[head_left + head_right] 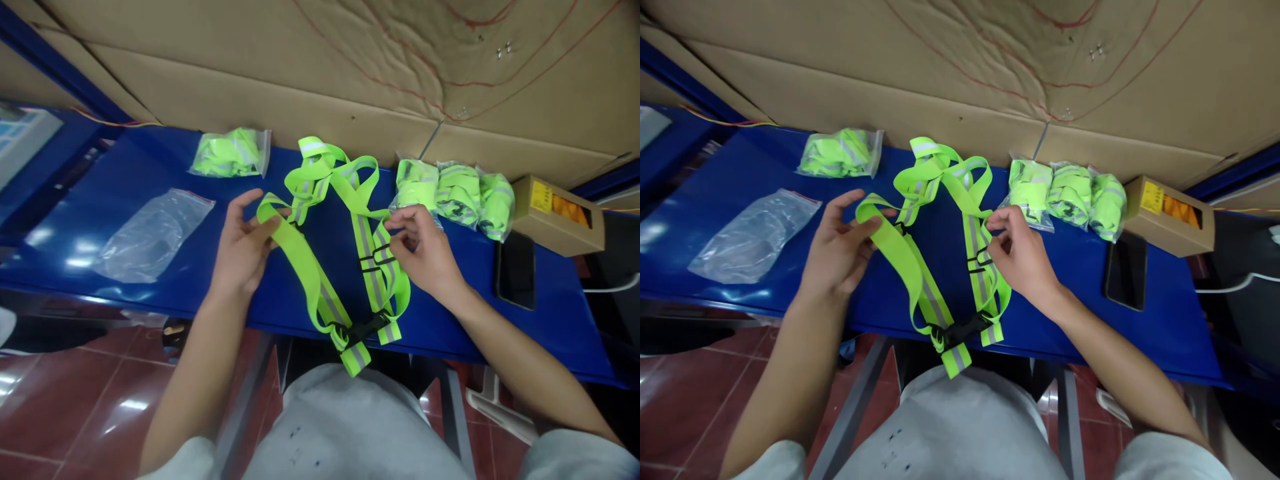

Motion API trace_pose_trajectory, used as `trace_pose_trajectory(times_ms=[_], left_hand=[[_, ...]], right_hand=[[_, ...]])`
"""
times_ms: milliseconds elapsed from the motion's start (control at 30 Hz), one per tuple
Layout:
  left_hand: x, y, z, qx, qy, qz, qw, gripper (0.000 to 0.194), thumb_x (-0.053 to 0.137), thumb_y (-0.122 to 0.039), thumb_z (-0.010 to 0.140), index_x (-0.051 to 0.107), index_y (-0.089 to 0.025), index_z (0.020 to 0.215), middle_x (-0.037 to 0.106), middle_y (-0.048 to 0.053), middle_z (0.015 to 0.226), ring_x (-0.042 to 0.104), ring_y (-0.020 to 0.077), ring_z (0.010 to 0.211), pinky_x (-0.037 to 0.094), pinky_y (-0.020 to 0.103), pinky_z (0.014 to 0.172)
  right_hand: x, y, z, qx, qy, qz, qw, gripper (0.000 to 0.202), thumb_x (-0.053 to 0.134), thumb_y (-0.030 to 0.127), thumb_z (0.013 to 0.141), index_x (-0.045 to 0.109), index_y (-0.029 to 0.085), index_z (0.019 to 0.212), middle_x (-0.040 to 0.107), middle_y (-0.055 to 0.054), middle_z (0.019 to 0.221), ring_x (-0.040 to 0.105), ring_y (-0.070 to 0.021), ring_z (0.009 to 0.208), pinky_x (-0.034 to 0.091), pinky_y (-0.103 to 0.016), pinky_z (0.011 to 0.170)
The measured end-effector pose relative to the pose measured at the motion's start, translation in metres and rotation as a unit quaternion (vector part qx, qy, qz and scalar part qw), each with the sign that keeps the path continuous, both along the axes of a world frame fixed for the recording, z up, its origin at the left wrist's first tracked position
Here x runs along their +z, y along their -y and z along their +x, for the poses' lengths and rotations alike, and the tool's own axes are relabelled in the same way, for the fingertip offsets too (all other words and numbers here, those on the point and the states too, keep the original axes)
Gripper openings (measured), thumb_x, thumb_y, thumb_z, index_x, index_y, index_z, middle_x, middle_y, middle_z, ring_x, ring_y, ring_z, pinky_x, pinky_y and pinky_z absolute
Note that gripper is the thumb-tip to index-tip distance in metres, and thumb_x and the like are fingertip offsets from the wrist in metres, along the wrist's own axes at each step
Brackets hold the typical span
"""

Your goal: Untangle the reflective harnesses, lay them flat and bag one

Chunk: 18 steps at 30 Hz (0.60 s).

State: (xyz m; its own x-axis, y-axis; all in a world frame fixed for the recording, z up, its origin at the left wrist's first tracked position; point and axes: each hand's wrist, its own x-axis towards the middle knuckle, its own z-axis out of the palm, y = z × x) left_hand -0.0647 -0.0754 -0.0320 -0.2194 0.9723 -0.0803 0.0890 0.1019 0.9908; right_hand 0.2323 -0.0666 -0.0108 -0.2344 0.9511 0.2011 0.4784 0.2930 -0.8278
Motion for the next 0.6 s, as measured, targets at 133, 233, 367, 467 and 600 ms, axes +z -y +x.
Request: trace_pose_trajectory(times_ms=[133, 233, 367, 467, 600], left_hand=[[-0.011, -0.001, 0.006, -0.025, -0.083, 0.038, 0.995, 0.074, 0.062, -0.047, 0.096, 0.024, -0.030, 0.157, 0.069, 0.016, 0.140, 0.078, 0.0259, 0.109, 0.067, 0.040, 0.086], [-0.013, -0.003, 0.004, -0.034, -0.154, 0.060, 0.986, 0.075, 0.056, -0.052, 0.100, 0.020, -0.030, 0.162, 0.068, 0.016, 0.141, 0.078, 0.0253, 0.110, 0.066, 0.036, 0.083], [-0.001, 0.002, -0.003, -0.013, -0.303, 0.063, 0.951, 0.071, 0.056, -0.051, 0.103, 0.031, -0.027, 0.166, 0.075, 0.011, 0.132, 0.077, 0.0232, 0.099, 0.063, 0.038, 0.089], [0.011, 0.010, -0.006, 0.006, -0.417, 0.065, 0.906, 0.065, 0.058, -0.047, 0.104, 0.043, -0.025, 0.163, 0.074, 0.013, 0.136, 0.075, 0.0271, 0.107, 0.058, 0.042, 0.102], [0.011, 0.017, -0.010, -0.001, -0.441, 0.053, 0.896, 0.069, 0.061, -0.045, 0.102, 0.041, -0.022, 0.164, 0.070, 0.016, 0.141, 0.072, 0.0324, 0.118, 0.057, 0.046, 0.106]], right_hand=[[-0.016, -0.008, -0.004, 0.028, -0.053, -0.048, 0.997, 0.019, 0.060, 0.028, 0.093, 0.050, 0.026, 0.110, 0.073, -0.007, 0.111, 0.071, -0.0193, 0.093, 0.052, -0.032, 0.071], [-0.021, -0.012, -0.002, 0.046, -0.047, -0.069, 0.995, 0.021, 0.062, 0.035, 0.098, 0.053, 0.025, 0.115, 0.072, -0.007, 0.112, 0.071, -0.0187, 0.093, 0.054, -0.033, 0.075], [-0.018, -0.008, 0.006, 0.081, -0.030, -0.083, 0.993, 0.029, 0.064, 0.041, 0.101, 0.057, 0.026, 0.125, 0.070, -0.008, 0.122, 0.071, -0.0195, 0.100, 0.058, -0.035, 0.082], [-0.020, -0.001, 0.013, 0.076, -0.028, -0.091, 0.993, 0.030, 0.064, 0.044, 0.102, 0.059, 0.026, 0.126, 0.071, -0.007, 0.118, 0.071, -0.0201, 0.100, 0.058, -0.035, 0.083], [-0.024, 0.008, 0.022, 0.063, -0.041, -0.118, 0.990, 0.034, 0.065, 0.049, 0.103, 0.060, 0.028, 0.129, 0.073, -0.004, 0.107, 0.072, -0.0209, 0.098, 0.059, -0.035, 0.081]])
